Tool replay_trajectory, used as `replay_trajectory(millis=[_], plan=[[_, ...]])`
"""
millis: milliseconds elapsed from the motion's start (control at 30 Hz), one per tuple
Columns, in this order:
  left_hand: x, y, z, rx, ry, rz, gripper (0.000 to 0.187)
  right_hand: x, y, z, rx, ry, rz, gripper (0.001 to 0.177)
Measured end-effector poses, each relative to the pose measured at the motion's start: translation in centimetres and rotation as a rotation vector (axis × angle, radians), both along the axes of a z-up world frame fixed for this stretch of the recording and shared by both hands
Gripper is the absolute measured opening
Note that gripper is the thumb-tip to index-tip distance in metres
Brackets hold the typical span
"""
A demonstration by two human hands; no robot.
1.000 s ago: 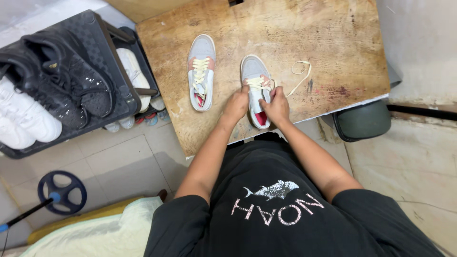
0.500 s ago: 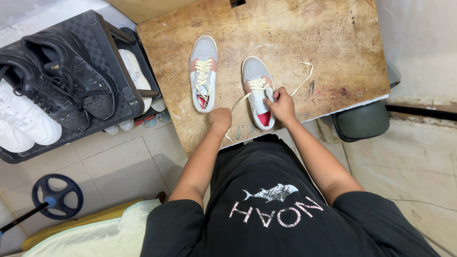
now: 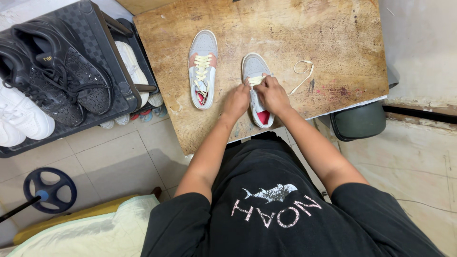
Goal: The person removes the laces from a pair of grey sneakers and then re-laces them by threading the laces through the eyelets and tying a knot. The shoes are placed on a wooden table during the process and then returned to a shoe rack.
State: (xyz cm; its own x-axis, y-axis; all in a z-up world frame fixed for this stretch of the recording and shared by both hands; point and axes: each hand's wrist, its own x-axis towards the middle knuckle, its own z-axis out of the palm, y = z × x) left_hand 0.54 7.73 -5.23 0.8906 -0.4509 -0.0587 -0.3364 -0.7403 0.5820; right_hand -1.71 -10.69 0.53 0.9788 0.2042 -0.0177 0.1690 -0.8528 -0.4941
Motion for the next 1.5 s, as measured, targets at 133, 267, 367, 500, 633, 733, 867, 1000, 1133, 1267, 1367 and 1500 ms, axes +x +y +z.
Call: replay_trajectory(millis=[133,267,367,500,633,733,867,1000,1133,1267,1367,1500], plan=[[1.8,-1.5,-5.1,-0.081,0.344,0.206,0.033,1.4,0.3,-1.6,0.060,0.005,-0.064,0.012],[2.6,-2.4,-8.1,-0.067,0.644,0.290,0.047,2.7,1.0,-1.4,-0.068,0.128,-0.151,0.020],[2.1,-1.1,-7.4,-0.072,0.843,0.355,0.065,2.1,0.7,-0.3,-0.024,0.171,-0.176,0.031],[2.1,1.9,-2.3,-0.124,0.840,0.191,0.033,0.8,-0.3,0.7,0.049,0.051,-0.163,0.044],[1.6,3.5,5.1,0.139,0.689,0.023,0.039,0.0,-0.7,0.4,0.111,0.225,-0.328,0.026],[1.2,4.2,10.6,0.141,0.596,-0.023,0.034,0.1,-0.1,0.1,0.133,0.143,-0.345,0.024],[1.4,5.2,17.4,-0.253,0.379,-0.108,0.033,-0.5,0.1,1.1,0.139,-0.033,-0.283,0.029],[2.6,5.8,24.3,-0.711,0.486,-0.138,0.031,-3.3,0.9,2.4,0.154,-0.032,-0.308,0.026],[3.5,7.0,30.8,-1.012,0.293,-0.266,0.038,-6.6,2.2,2.4,0.278,0.354,-0.451,0.020],[3.0,7.8,35.0,-1.347,0.405,-0.274,0.045,-7.4,2.9,0.7,0.602,0.533,-0.607,0.035],[2.5,8.7,36.5,-1.411,0.340,-0.281,0.041,-7.1,3.4,-1.4,0.969,0.599,-0.831,0.038],[3.0,9.4,35.9,-1.271,0.143,-0.342,0.035,-7.4,4.6,-4.1,1.529,0.421,-1.082,0.024]])
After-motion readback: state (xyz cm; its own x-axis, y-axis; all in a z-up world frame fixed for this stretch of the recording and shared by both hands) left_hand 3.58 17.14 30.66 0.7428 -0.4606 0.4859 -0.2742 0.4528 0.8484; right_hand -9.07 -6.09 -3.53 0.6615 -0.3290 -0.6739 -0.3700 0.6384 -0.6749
